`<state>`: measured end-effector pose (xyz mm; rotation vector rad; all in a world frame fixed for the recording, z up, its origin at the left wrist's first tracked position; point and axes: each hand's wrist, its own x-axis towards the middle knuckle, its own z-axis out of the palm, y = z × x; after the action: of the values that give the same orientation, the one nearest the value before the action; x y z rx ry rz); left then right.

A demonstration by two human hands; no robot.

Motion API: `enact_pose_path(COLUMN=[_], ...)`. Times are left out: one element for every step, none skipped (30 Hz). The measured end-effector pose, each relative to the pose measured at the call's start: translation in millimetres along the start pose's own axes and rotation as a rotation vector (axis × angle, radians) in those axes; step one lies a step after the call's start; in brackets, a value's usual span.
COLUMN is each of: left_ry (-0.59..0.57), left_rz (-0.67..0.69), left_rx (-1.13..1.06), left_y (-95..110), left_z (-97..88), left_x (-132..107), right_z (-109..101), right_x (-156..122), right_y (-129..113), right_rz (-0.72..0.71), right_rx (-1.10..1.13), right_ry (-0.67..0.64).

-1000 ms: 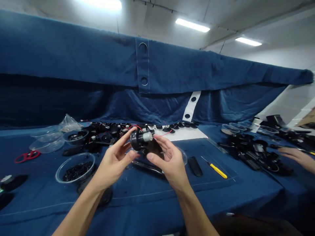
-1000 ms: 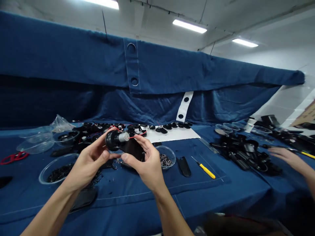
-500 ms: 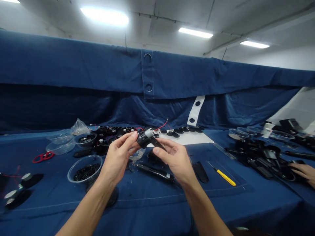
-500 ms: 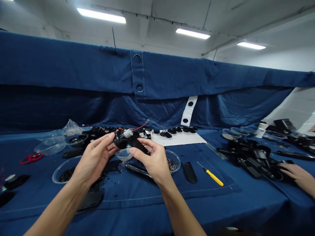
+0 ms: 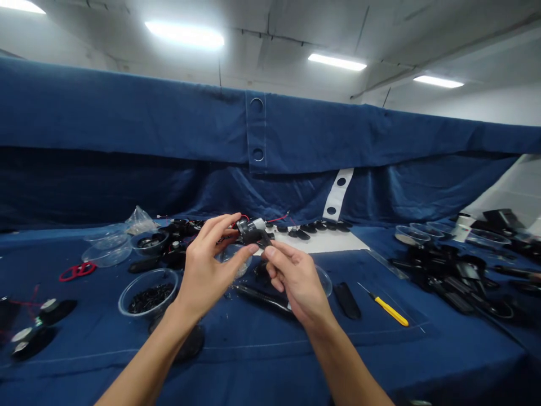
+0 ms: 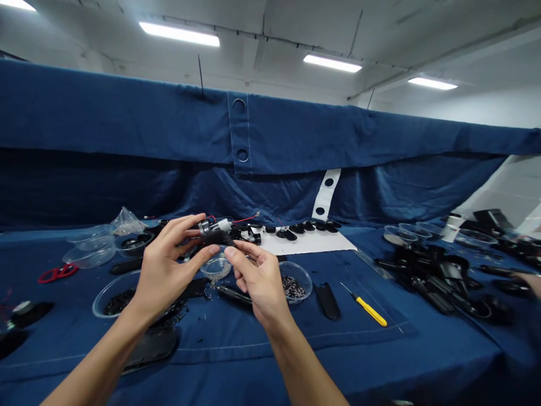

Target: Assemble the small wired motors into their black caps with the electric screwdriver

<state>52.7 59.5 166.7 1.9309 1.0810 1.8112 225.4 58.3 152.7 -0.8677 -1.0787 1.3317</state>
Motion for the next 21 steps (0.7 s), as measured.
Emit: enact_pose_path(left_ry=[0.008, 0.018, 0.03, 0.046, 0.063, 0.08, 0.093, 0.101, 0.106, 0.107, 0.109, 0.109, 0.107, 0.104, 0.101, 0.101, 0.101, 0.101, 0.104, 0.106, 0.103], left_rz=[0.0, -0.008, -0.022, -0.036, -0.051, -0.064, -0.075, -0.083, -0.089, -0.096, -0.103, -0.113, -0.124, -0.134, -0.144, -0.151, -0.155, -0.159, -0.164, -0.172, -0.183], left_rx=[-0.008, -0.023, -0.04, -0.057, -0.07, -0.078, -0.08, -0.078, -0.076, -0.077, -0.082, -0.092, -0.104, -0.117, -0.128, -0.138, -0.145, -0.151, -0.155, -0.159, -0.167], left_y=[-1, -3, -5, -8, -10, -11, -12, -12, -11, -10, -8, -6, -4, -3, -2, -2, -2, -2, -3, -4, -5], left_z=[0.4, 0.9, 1.5, 2.0, 2.5, 2.9, 3.2, 3.5, 3.7, 3.9, 4.0, 3.9, 3.7, 3.4, 2.9, 2.3, 1.6, 0.9, 0.0, -1.0, -2.0], left_x=[1, 2, 2, 2, 3, 3, 2, 2, 2, 1, 1, 0, 0, 0, -1, -1, -1, -1, -1, -2, -2], right_z=[-1, -1, -2, -2, -2, -1, 2, 6, 11, 16, 21, 26, 30, 34, 36, 36, 36, 34, 31, 27, 22], right_x=[1, 1, 0, -1, -3, -7, -11, -16, -21, -25, -28, -31, -32, -33, -33, -33, -33, -33, -32, -32, -30], right_y=[0, 0, 0, -1, -1, -1, 0, 1, 3, 5, 7, 9, 10, 12, 12, 12, 11, 10, 8, 7, 6], right_rz=[-0.003, -0.018, -0.07, -0.17, -0.318, -0.501, -0.688, -0.839, -0.929, -0.957, -0.938, -0.893, -0.846, -0.806, -0.774, -0.751, -0.745, -0.764, -0.807, -0.86, -0.902], right_rx=[-0.023, -0.078, -0.175, -0.314, -0.48, -0.651, -0.802, -0.918, -0.999, -1.051, -1.084, -1.106, -1.119, -1.128, -1.131, -1.128, -1.119, -1.102, -1.076, -1.038, -0.991], right_ry=[0.002, 0.002, 0.019, 0.07, 0.16, 0.268, 0.354, 0.385, 0.35, 0.265, 0.173, 0.111, 0.095, 0.107, 0.121, 0.124, 0.115, 0.11, 0.126, 0.181, 0.261])
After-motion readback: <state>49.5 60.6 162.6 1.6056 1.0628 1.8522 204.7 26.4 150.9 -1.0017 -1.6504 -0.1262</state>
